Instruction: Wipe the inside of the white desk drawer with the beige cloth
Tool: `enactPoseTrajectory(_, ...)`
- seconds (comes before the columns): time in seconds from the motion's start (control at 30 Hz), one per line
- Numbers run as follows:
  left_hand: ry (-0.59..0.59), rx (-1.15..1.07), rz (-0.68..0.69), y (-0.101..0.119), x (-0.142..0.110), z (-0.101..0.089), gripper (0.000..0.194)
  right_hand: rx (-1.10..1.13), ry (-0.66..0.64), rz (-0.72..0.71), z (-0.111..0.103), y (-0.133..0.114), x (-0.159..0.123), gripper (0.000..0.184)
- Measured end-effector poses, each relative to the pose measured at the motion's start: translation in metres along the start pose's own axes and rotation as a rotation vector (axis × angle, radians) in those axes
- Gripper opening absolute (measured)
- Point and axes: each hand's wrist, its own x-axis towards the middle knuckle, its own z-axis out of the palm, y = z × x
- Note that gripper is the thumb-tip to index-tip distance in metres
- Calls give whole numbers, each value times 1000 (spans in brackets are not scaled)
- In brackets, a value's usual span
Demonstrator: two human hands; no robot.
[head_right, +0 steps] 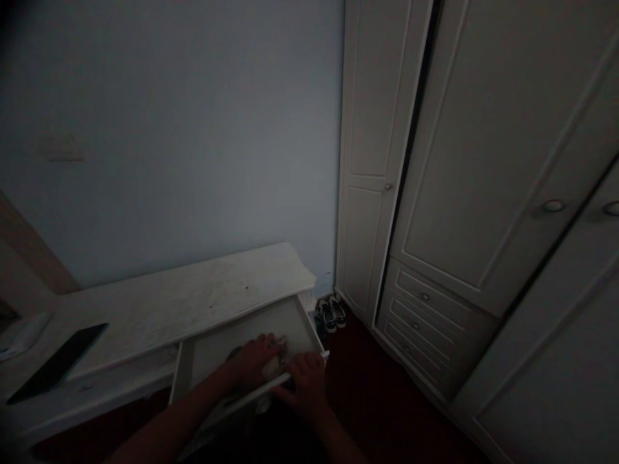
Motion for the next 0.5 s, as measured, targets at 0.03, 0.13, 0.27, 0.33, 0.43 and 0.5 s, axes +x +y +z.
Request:
enactPoseTrajectory(0.03, 11, -1, 2, 7, 7, -1, 78, -1, 12, 2, 1, 0, -1, 54)
enactPoseTrajectory(0.13, 54, -6, -15, 27, 31, -4, 78, 19, 46, 1, 4, 0, -2, 61)
enactPoseTrajectory(0.27, 97, -21, -61, 45, 57, -5, 66, 70, 82, 18, 8, -1, -3, 65)
enactPoseTrajectory(0.33, 112, -30, -97, 45, 65, -6, 64, 68, 84, 26, 10, -1, -4, 66)
enactPoseTrajectory(0.43, 137, -39, -169, 36, 68, -8, 73, 58, 82, 24, 11, 0, -5, 66)
enactPoseTrajectory(0.5, 157, -41, -226, 25, 67, -9, 78, 53, 82, 20, 10, 0, -5, 66)
